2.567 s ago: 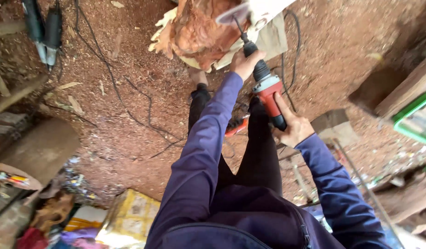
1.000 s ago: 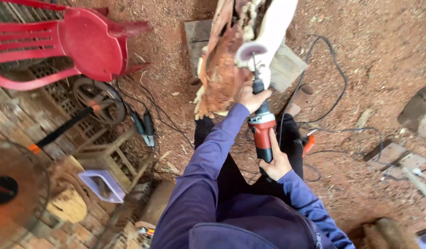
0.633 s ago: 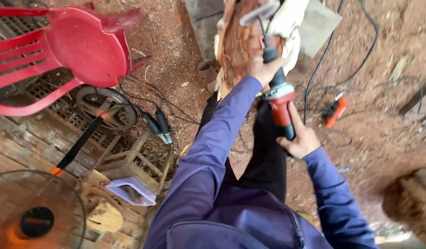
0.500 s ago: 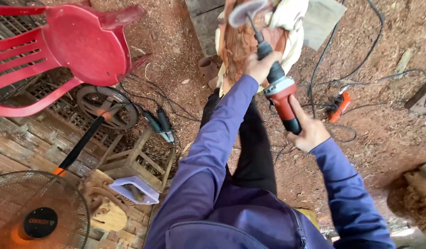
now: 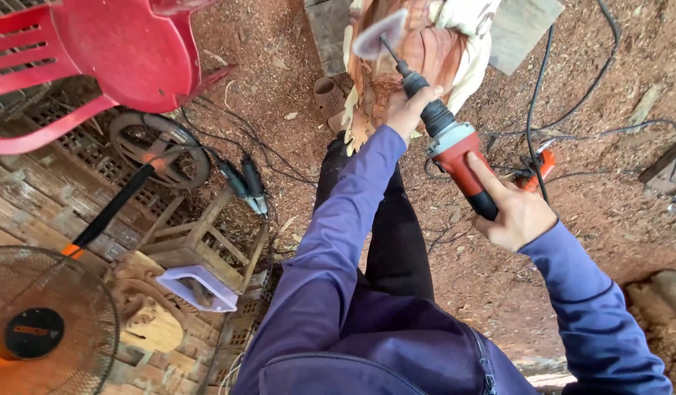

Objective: Sanding a large, intricate wood carving using a handheld power sander to smooth the surface.

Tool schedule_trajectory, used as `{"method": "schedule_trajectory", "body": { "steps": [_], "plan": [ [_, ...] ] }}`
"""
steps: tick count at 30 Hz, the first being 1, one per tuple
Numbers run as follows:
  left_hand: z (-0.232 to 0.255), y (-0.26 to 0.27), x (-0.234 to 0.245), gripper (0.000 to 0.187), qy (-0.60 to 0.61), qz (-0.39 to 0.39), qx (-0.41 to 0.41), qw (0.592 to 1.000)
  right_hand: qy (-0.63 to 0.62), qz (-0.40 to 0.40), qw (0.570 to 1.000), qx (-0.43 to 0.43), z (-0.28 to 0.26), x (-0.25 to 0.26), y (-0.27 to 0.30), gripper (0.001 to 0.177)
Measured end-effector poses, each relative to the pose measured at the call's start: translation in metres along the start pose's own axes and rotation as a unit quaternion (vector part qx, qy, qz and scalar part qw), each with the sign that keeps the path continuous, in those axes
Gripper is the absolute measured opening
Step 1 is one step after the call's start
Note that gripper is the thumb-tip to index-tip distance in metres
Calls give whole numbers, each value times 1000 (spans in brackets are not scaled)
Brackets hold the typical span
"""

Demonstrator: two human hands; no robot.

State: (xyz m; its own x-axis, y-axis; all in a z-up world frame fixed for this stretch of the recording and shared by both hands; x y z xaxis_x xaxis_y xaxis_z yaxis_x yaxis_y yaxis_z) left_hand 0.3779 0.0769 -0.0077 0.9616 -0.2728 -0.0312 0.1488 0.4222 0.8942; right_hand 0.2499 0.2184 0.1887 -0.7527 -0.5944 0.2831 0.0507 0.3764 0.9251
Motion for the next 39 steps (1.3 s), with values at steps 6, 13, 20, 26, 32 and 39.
{"method": "schedule_trajectory", "body": {
  "steps": [6,13,20,26,32,39],
  "plan": [
    [15,-5,1,48,98,12,-6,995,7,16,1000,23,1,9,-12,114],
    [46,-12,10,72,-14,-15,83,996,-72,-1,997,-12,-52,17,-11,112],
    [58,-56,19,58,-89,-18,49,995,-136,-13,989,-61,-88,12,-22,115],
    [49,-78,36,61,-110,-56,89,988,-158,-35,982,-96,-116,17,-29,114],
    [131,-45,48,65,-193,-125,157,960,-203,-50,965,-162,-170,27,-29,111],
    [162,-73,38,66,-269,-221,163,923,-223,-21,943,-244,-202,45,-35,114]
  ]
}}
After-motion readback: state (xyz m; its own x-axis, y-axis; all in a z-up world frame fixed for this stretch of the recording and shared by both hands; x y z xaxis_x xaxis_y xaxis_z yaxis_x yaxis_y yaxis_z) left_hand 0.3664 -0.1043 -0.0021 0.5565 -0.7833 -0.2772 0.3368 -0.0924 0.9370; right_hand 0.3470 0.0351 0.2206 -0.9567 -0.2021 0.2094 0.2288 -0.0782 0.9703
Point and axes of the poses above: each hand's wrist, its own y-axis away from the middle knuckle, its own x-axis out of the back of the hand, z = x × y, the point moved 5 cm from there along -y, towards the middle knuckle, and after that the axes turned 1 degree about -x, right-handed, at the moved point
